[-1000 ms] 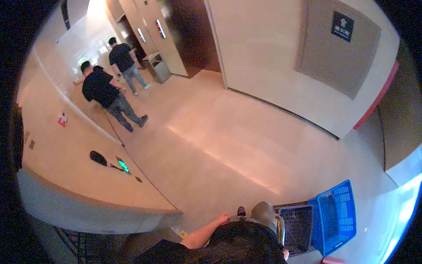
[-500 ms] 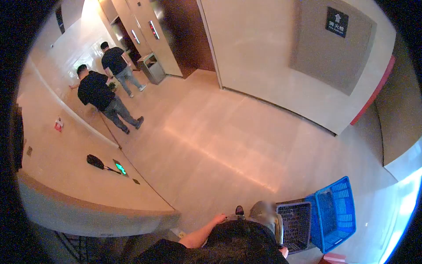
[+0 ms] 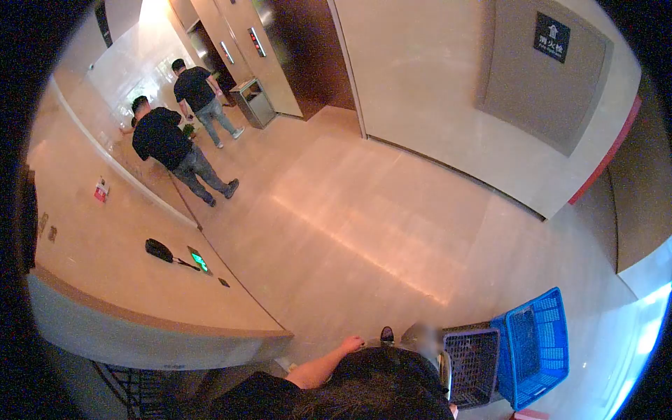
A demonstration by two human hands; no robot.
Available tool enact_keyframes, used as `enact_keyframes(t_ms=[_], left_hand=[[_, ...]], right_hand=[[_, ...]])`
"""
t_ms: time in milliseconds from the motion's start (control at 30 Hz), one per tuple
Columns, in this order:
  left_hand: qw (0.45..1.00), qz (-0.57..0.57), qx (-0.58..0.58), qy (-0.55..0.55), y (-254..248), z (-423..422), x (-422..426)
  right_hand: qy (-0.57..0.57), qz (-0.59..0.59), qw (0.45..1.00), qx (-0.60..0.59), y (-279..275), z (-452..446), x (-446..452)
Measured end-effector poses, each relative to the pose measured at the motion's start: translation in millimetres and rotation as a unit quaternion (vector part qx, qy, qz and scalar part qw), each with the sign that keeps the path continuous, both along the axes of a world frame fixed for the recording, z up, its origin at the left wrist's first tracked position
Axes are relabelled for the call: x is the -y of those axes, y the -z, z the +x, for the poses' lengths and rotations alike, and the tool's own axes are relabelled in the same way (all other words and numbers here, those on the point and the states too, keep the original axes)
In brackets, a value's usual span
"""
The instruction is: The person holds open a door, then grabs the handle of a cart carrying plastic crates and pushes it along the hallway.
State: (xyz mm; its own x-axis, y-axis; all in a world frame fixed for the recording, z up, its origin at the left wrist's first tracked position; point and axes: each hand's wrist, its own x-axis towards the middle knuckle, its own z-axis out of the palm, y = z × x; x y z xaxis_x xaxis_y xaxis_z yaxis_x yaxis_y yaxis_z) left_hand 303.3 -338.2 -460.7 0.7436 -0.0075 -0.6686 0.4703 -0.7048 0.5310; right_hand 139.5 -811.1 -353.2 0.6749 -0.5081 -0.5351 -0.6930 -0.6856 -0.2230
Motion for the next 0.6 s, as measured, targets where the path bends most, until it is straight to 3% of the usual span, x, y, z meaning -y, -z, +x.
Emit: enact_keyframes(t_ms=[167, 267, 367, 400, 433, 467, 500, 600], left_hand=[[0.997, -0.018, -0.055, -0.060, -21.7, 9.0, 2.1], [0.996, -0.088, -0.002, -0.018, -7.0, -4.1, -6.4], [0.999, -0.044, -0.004, 0.032, 2.8, -6.9, -5.5], [0.968, -0.016, 0.060, 0.244, 2.4, 0.8, -10.3], [0.991, -0.073, 0.028, 0.105, -7.6, 0.6, -4.2], [0.991, -0.123, -0.008, -0.044, -21.4, 3.4, -3.7], [0.994, -0.104, -0.018, 0.007, -24.9, 12.2, -2.7], [0.994, -0.070, 0.035, 0.079, -15.0, 14.7, -10.6]], right_hand=[[0.005, -0.001, 1.000, -0.009, -2.4, -5.5, -3.5], [0.013, 0.005, 1.000, -0.014, -2.9, -24.0, -5.8], [0.013, 0.009, 1.000, -0.022, 14.0, -41.0, -7.1], [0.011, 0.006, 1.000, -0.027, 17.4, -42.1, -8.4], [0.002, 0.010, 0.999, -0.031, 28.8, -48.7, -14.1], [0.049, 0.022, 0.998, -0.038, -1.7, -35.6, -29.4], [0.084, 0.036, 0.995, -0.044, -37.2, -21.3, -40.5], [0.109, 0.062, 0.990, -0.071, -48.1, -3.4, -51.9]])
